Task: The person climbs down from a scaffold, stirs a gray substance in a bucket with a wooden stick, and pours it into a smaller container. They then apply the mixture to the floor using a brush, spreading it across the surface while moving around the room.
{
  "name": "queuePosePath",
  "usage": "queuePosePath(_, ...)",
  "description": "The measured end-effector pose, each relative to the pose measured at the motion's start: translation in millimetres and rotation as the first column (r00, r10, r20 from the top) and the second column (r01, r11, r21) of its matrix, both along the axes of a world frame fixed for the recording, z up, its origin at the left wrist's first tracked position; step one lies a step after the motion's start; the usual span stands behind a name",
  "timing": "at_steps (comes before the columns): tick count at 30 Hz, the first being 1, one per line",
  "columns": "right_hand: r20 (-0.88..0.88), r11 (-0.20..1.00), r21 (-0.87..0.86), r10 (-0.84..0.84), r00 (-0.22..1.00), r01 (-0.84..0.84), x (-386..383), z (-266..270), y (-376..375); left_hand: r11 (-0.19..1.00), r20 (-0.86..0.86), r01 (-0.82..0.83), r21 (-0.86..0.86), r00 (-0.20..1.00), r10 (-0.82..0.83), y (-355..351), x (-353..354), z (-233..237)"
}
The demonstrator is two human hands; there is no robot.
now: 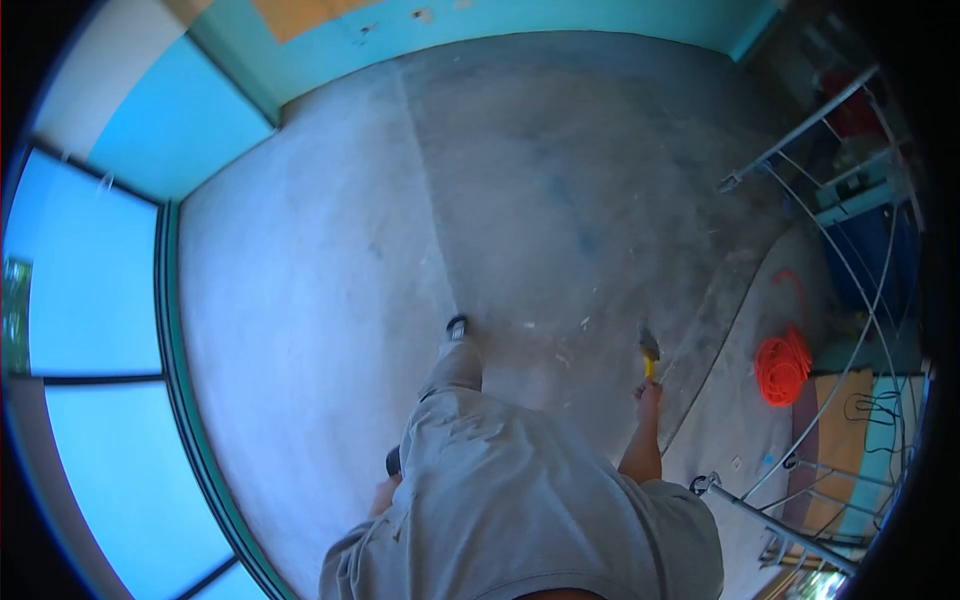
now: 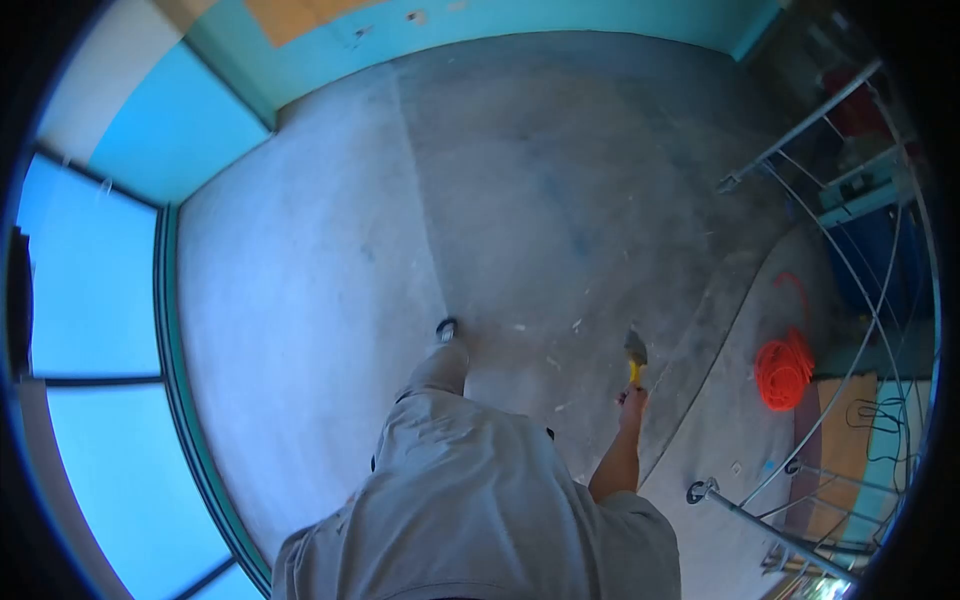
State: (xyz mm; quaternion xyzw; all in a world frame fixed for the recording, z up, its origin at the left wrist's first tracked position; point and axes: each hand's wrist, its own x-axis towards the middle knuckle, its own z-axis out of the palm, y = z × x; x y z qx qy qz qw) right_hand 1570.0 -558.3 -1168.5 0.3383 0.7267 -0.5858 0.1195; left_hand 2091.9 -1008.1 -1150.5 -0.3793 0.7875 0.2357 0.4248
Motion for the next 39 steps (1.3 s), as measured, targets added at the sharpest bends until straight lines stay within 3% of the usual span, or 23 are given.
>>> queuePosePath(2,0.172,0.991,0.02,-0.13,0.976,0.129,-26.2,-8.2,-26.8,1.0,0.019,-0.005,-0.005,1.0,0.005,-43.9,-56.4,-3.1)
queuePosePath(5,0.205,0.974,0.211,-0.132,0.97,0.088,-63.3,-5.9,-76.2,0.999,0.033,0.038,-0.016,0.999,-0.037,-116.4,-156.3,-6.5)
queuePosePath(8,0.268,0.948,0.275,-0.235,0.934,0.16,-107.1,11.8,-112.7,0.995,0.02,0.092,-0.047,0.996,-0.091,-184.0,-261.6,-12.8)
queuePosePath(15,0.321,0.907,0.251,-0.407,0.855,0.338,-295.3,-33.9,-160.1,0.975,-0.023,0.136,-0.175,0.989,-0.143,-294.8,-498.3,-24.9)
queuePosePath(19,0.235,0.897,0.117,-0.442,0.866,0.426,-432.2,-67.2,-187.1,0.941,-0.05,0.221,-0.256,0.969,-0.241,-340.6,-637.6,-16.4)
queuePosePath(23,0.161,0.963,-0.01,-0.265,0.951,0.27,-581.6,-55.8,-188.6,0.845,-0.103,0.4,-0.354,0.882,-0.46,-370.4,-751.2,-29.4)
queuePosePath(26,0.146,0.974,-0.04,-0.214,0.966,0.222,-689.1,-23.4,-191.9,0.941,-0.084,0.232,-0.248,0.962,-0.259,-391.4,-872.9,-44.4)
queuePosePath(28,0.081,0.968,-0.063,-0.239,0.968,0.244,-739.3,-9.5,-199.3,0.994,-0.127,-0.022,-0.11,0.992,0.008,-408.4,-957.6,-62.9)
queuePosePath(29,0.043,0.961,-0.084,-0.261,0.965,0.263,-757.6,-7.3,-194.7,0.974,-0.145,-0.225,-0.02,0.965,0.22,-415.3,-1006.0,-74.1)
queuePosePath(30,-0.002,0.956,-0.105,-0.275,0.961,0.273,-783.0,-5.4,-190.9,0.668,-0.187,-0.695,0.266,0.643,0.743,-418.3,-1056.4,-89.4)
queuePosePath(31,0.006,0.946,-0.088,-0.313,0.95,0.312,-809.4,-2.8,-188.8,0.064,-0.065,-0.876,0.478,0.038,0.997,-420.0,-1104.2,-111.1)
queuePosePath(32,0.029,0.937,-0.064,-0.343,0.939,0.344,-816.7,-13.7,-178.6,-0.266,0.05,-0.828,0.494,-0.278,0.959,-420.8,-1142.2,-128.6)
queuePosePath(33,-0.027,0.962,-0.036,-0.273,0.962,0.272,-824.8,-21.4,-169.4,-0.447,0.121,-0.765,0.465,-0.445,0.887,-421.7,-1180.0,-145.2)
queuePosePath(34,0.077,0.933,0.077,-0.358,0.931,0.352,-834.8,-46.6,-156.4,-0.621,0.201,-0.66,0.422,-0.6,0.774,-417.8,-1225.5,-151.0)
queuePosePath(35,0.037,0.92,-0.028,-0.389,0.921,0.39,-841.1,-50.8,-150.7,-0.74,0.272,-0.562,0.368,-0.696,0.664,-412.0,-1272.9,-150.4)
queuePosePath(37,0.146,0.881,0.097,-0.473,0.869,0.463,-871.5,-37.6,-154.0,-0.641,0.075,-0.648,0.411,-0.676,0.733,-401.0,-1342.6,-179.5)
queuePosePath(39,0.209,0.84,0.168,-0.542,0.814,0.516,-902.1,-29.6,-160.3,-0.569,0.001,-0.682,0.46,-0.64,0.768,-379.7,-1428.8,-184.3)
